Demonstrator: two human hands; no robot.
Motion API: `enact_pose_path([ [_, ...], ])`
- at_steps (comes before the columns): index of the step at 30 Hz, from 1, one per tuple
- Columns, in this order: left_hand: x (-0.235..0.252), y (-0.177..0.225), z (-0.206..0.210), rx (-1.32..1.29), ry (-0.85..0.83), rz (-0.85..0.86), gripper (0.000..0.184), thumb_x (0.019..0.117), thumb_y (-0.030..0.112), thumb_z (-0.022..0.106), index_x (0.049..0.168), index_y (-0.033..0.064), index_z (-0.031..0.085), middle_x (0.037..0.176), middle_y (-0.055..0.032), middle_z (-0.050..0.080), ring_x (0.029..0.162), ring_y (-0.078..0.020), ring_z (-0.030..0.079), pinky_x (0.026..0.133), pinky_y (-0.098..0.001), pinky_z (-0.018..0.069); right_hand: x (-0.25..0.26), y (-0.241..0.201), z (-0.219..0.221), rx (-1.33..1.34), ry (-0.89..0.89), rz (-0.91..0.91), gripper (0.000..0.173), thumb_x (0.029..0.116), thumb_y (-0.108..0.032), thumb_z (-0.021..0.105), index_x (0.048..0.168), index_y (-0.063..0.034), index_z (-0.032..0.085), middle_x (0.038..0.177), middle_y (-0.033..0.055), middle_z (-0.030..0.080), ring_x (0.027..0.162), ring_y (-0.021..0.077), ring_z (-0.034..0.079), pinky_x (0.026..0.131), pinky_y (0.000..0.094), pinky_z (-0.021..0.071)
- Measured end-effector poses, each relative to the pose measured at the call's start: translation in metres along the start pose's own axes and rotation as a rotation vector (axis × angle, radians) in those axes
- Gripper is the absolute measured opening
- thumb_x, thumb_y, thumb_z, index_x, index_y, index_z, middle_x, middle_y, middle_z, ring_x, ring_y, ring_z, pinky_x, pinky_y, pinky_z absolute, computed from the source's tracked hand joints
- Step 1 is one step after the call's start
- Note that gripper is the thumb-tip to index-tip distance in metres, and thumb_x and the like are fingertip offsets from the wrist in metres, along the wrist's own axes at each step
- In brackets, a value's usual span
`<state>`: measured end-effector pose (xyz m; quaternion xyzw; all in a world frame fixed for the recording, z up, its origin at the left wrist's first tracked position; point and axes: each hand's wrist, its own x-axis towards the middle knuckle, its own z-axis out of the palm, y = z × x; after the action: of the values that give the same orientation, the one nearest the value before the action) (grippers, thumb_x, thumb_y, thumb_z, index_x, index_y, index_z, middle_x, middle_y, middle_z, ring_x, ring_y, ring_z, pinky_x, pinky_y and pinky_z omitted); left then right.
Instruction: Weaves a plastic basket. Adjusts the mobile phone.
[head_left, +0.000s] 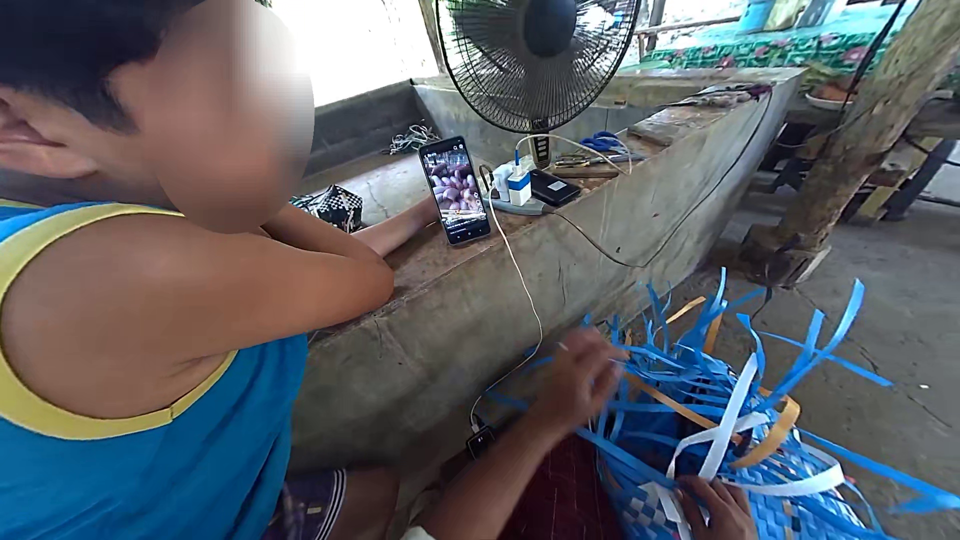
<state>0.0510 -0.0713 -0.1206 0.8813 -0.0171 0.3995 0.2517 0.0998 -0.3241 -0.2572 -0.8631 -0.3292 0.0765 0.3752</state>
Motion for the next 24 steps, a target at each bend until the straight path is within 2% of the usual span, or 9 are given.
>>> enact_pose_path([
  [3, 0.064, -0.04, -0.071, 0.301, 0.266, -0.016, 0.025, 0.0953, 0.015, 0.06, 0.112, 0.0035, 0.075, 0.125, -0.0215, 0.065, 0.125, -0.0395, 0.057, 0.105, -0.0536, 0.0456, 0.002, -0.002, -0.001, -0.009, -0.02, 0.014, 0.022, 0.0962, -0.009, 0.064, 0.108, 0.0077, 0.074, 0.11, 0.0354, 0.068, 0.113, 0.0619, 0.057, 0.101, 0.0697, 0.0424],
  [5, 0.092, -0.066, -0.113, 0.467, 0.333, -0.043, 0.029, 0.0989, 0.021, 0.057, 0.117, 0.0054, 0.073, 0.134, -0.0257, 0.058, 0.132, -0.0458, 0.048, 0.11, -0.0594, 0.0372, 0.003, -0.003, -0.001, -0.004, -0.01, 0.015, 0.021, 0.0953, -0.007, 0.064, 0.107, 0.0069, 0.074, 0.109, 0.0353, 0.068, 0.113, 0.0618, 0.057, 0.1, 0.0696, 0.0427],
  [7, 0.11, -0.083, -0.147, 0.611, 0.346, -0.121, 0.035, 0.1039, 0.034, 0.051, 0.12, 0.0131, 0.073, 0.144, -0.0259, 0.051, 0.138, -0.0491, 0.04, 0.112, -0.0655, 0.0311, 0.002, -0.003, -0.001, 0.003, -0.014, 0.014, 0.021, 0.0953, -0.007, 0.063, 0.107, 0.0067, 0.074, 0.107, 0.0354, 0.067, 0.111, 0.0612, 0.057, 0.098, 0.0695, 0.0433],
  [10, 0.119, -0.094, -0.178, 0.731, 0.241, -0.237, 0.04, 0.1061, 0.046, 0.044, 0.127, 0.0274, 0.072, 0.161, -0.0207, 0.035, 0.151, -0.0506, 0.019, 0.116, -0.0716, 0.0181, 0.002, -0.002, -0.001, -0.001, -0.011, 0.018, 0.022, 0.096, -0.009, 0.063, 0.107, 0.0059, 0.074, 0.107, 0.0342, 0.068, 0.111, 0.0597, 0.058, 0.099, 0.0689, 0.0435],
  [13, 0.125, -0.079, -0.193, 0.761, 0.11, -0.33, 0.041, 0.1071, 0.046, 0.044, 0.127, 0.0267, 0.073, 0.167, -0.0207, 0.024, 0.153, -0.0534, 0.008, 0.118, -0.0721, 0.0114, 0.003, -0.003, -0.002, 0.01, 0.001, -0.001, 0.02, 0.0946, -0.006, 0.063, 0.106, 0.0074, 0.074, 0.105, 0.0348, 0.068, 0.11, 0.0609, 0.058, 0.098, 0.0693, 0.0438],
  [15, 0.136, -0.049, -0.202, 0.733, -0.042, -0.529, 0.042, 0.1097, 0.042, 0.04, 0.138, 0.0254, 0.066, 0.171, -0.0198, 0.007, 0.154, -0.0534, -0.004, 0.119, -0.071, 0.0076, 0.004, -0.005, -0.004, 0.009, -0.006, -0.001, 0.02, 0.0941, -0.005, 0.064, 0.105, 0.0081, 0.074, 0.105, 0.0354, 0.068, 0.11, 0.0614, 0.058, 0.097, 0.0698, 0.0438],
  [19, 0.121, -0.098, -0.197, 0.814, 0.24, -0.336, 0.047, 0.1064, 0.045, 0.045, 0.149, 0.0275, 0.055, 0.17, -0.0204, 0.015, 0.153, -0.0544, 0.005, 0.117, -0.0741, 0.0116, 0.004, -0.004, -0.003, -0.003, -0.022, 0.017, 0.021, 0.0953, -0.008, 0.064, 0.106, 0.0068, 0.074, 0.106, 0.0343, 0.068, 0.111, 0.0597, 0.058, 0.098, 0.0675, 0.0444],
  [22, 0.111, -0.079, -0.18, 0.752, 0.239, -0.231, 0.05, 0.1048, 0.043, 0.051, 0.148, 0.0183, 0.055, 0.168, -0.02, 0.021, 0.154, -0.0489, 0.013, 0.119, -0.07, 0.0194, 0.004, -0.006, -0.003, -0.009, -0.019, 0.019, 0.021, 0.0958, -0.008, 0.063, 0.107, 0.0071, 0.074, 0.107, 0.0346, 0.068, 0.111, 0.06, 0.058, 0.098, 0.067, 0.0443],
  [24, 0.093, -0.062, -0.15, 0.607, 0.183, -0.148, 0.046, 0.1026, 0.034, 0.056, 0.142, 0.0109, 0.06, 0.162, -0.0214, 0.033, 0.151, -0.045, 0.026, 0.117, -0.066, 0.0281, 0.004, -0.006, -0.003, -0.008, -0.031, 0.03, 0.023, 0.0966, -0.009, 0.062, 0.108, 0.0074, 0.074, 0.108, 0.0348, 0.067, 0.112, 0.06, 0.057, 0.099, 0.0675, 0.0437],
])
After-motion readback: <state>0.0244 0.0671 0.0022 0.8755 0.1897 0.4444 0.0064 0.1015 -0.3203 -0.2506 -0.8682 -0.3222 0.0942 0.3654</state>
